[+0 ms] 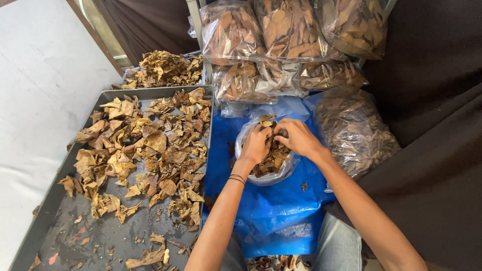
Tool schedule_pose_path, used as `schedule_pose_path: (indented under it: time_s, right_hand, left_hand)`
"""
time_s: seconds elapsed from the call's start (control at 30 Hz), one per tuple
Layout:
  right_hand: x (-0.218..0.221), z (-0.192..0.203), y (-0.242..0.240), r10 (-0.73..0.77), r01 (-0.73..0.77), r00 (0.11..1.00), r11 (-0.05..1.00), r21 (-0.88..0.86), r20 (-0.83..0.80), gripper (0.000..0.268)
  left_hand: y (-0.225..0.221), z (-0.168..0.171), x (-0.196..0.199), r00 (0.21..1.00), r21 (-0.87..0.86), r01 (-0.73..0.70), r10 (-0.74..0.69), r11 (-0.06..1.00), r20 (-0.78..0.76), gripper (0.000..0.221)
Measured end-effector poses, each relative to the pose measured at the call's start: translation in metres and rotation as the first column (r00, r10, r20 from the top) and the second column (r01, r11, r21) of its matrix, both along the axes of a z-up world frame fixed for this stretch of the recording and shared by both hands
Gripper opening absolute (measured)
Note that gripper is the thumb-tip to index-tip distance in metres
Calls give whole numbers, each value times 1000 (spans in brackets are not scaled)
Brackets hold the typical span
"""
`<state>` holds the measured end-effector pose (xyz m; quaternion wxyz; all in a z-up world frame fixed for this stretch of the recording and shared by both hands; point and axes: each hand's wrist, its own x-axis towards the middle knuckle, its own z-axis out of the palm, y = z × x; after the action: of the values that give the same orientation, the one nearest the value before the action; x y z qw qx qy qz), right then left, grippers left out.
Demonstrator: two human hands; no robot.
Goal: Stuffing dried leaves from metal trays into clear plastic pouches for packaging.
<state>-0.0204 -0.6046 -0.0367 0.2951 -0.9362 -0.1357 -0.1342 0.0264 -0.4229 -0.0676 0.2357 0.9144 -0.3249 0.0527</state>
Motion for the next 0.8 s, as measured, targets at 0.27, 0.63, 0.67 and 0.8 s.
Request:
schedule_pose_path:
  time_s: [0.27, 0.63, 0.67, 0.8]
  right_hand:
    - [5, -7, 3, -24, 20, 999, 993, -115, -27, 6]
    - [7, -15, 5, -33, 23, 998, 981, -194, -52, 6]
    - [7, -16, 4, -43, 30, 997, 978, -205, -59, 4]
    - [3, -2, 8, -23, 10, 997, 985, -172, -76, 1]
  left_hand:
    - [19, 36, -5, 989, 136, 95, -78, 986, -124, 21]
    - [36, 63, -24, 993, 228, 116, -105, 967, -59, 50]
    - [35, 57, -21, 996, 240, 90, -87, 967, -24, 50]
    - [29, 9, -3, 991, 318, 130, -129, 939, -27, 39]
